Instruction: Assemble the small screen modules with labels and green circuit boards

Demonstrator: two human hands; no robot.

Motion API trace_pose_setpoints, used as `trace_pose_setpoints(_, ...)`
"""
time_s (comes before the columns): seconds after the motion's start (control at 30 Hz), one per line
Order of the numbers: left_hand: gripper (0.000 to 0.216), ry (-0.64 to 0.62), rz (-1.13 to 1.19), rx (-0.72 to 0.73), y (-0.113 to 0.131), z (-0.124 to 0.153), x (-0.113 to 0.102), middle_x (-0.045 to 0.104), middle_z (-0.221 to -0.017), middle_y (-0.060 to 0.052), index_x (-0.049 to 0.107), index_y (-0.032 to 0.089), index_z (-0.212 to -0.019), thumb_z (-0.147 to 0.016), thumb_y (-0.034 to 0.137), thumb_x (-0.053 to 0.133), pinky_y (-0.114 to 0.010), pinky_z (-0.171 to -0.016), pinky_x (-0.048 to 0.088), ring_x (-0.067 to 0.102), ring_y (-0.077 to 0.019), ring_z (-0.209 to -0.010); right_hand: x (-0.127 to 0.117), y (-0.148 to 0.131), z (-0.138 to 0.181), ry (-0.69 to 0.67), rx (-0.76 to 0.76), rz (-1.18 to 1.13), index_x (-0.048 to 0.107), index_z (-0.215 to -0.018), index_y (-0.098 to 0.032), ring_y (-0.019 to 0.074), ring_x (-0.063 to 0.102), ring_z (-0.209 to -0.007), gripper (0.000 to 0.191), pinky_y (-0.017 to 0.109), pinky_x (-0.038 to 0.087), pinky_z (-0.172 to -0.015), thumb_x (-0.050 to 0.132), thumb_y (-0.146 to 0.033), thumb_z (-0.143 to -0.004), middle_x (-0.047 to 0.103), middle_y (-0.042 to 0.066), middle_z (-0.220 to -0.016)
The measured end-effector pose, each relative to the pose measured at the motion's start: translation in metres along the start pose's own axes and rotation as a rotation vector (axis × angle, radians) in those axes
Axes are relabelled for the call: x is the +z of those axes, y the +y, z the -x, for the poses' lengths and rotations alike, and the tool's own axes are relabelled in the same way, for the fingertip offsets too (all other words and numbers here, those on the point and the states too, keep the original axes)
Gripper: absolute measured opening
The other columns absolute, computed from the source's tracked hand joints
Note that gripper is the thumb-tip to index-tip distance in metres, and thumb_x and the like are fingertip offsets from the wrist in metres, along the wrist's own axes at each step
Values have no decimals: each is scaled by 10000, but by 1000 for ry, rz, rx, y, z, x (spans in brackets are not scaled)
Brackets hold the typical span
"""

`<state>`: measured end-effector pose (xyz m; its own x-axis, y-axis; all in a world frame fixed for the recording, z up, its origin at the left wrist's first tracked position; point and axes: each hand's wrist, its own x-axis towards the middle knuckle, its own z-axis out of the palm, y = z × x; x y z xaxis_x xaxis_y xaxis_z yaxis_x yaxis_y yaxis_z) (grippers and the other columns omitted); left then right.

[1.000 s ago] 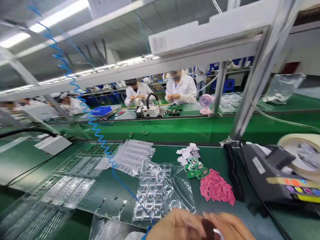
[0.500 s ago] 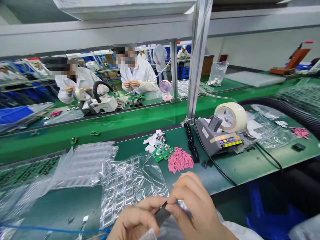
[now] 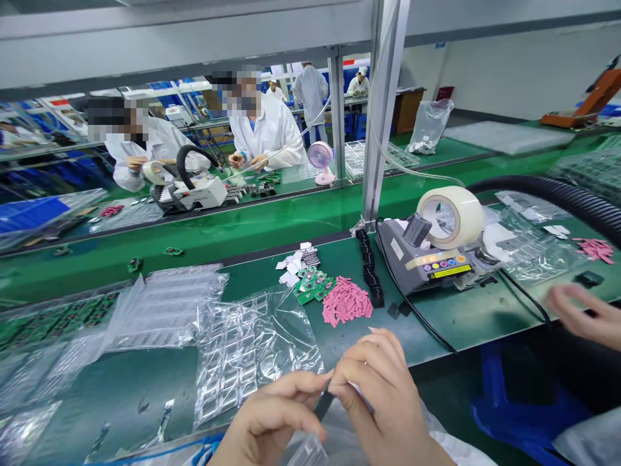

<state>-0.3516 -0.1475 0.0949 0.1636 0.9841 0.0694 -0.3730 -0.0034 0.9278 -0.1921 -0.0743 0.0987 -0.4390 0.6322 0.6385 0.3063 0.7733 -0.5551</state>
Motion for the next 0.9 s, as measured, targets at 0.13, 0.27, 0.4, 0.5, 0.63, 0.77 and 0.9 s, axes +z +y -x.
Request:
trace_pose_setpoints(0.13,295,-58,18,-30,-5,-5,-3,583,-1209,-58,718,305,-951,-657,332,732,-360,-1031,365,545,-231,-1125,0,4,5,-7,14,30,471,-713,-220,139,525,-635,239,357,324,-865,413,-268,-940,551,-37,-654)
trace_pose_setpoints(0.27,310,-26,41,-25,-9,-9,-1,589,-1202,-70,725,299,-929,-623,336,756,-390,-1027,362,545,-243,-1118,1,8,12,-26,9,68,475,-748,-218,147,529,-665,203,379,280,-905,398,-241,-935,555,-31,-683)
trace_pose_setpoints(0.4,320,-21,81,-47,-9,-11,1,583,-1205,-80,732,280,-909,-598,347,769,-393,-1033,342,537,-246,-1123,1,11,17,-63,25,75,451,-767,-219,152,527,-697,181,403,248,-929,372,-210,-929,542,-25,-703)
trace_pose_setpoints(0.5,332,-17,140,-101,-8,-12,2,585,-1196,-95,742,262,-870,-568,396,776,-419,-1037,328,516,-271,-1151,1,12,19,-77,30,55,447,-778,-219,153,522,-702,158,420,233,-947,378,-197,-918,527,-20,-708)
trace_pose_setpoints(0.63,332,26,165,-131,-10,-13,2,589,-1185,-96,745,255,-850,-552,397,785,-434,-1039,326,499,-289,-1172,0,11,17,-5,71,19,481,-772,-218,144,516,-681,124,407,256,-954,463,-174,-887,517,-29,-692)
trace_pose_setpoints(0.77,317,-5,87,-27,-13,-11,4,585,-1226,-67,721,288,-935,-626,351,751,-407,-1041,337,512,-253,-1161,0,9,15,41,129,-38,507,-748,-220,128,524,-647,157,373,293,-948,485,-232,-903,530,-39,-671)
trace_pose_setpoints(0.9,317,-5,-19,44,-14,-8,3,579,-1253,-47,702,315,-983,-669,281,729,-376,-1038,355,513,-236,-1167,0,9,14,31,148,-49,513,-752,-219,125,543,-639,167,363,300,-947,478,-247,-912,541,-41,-679)
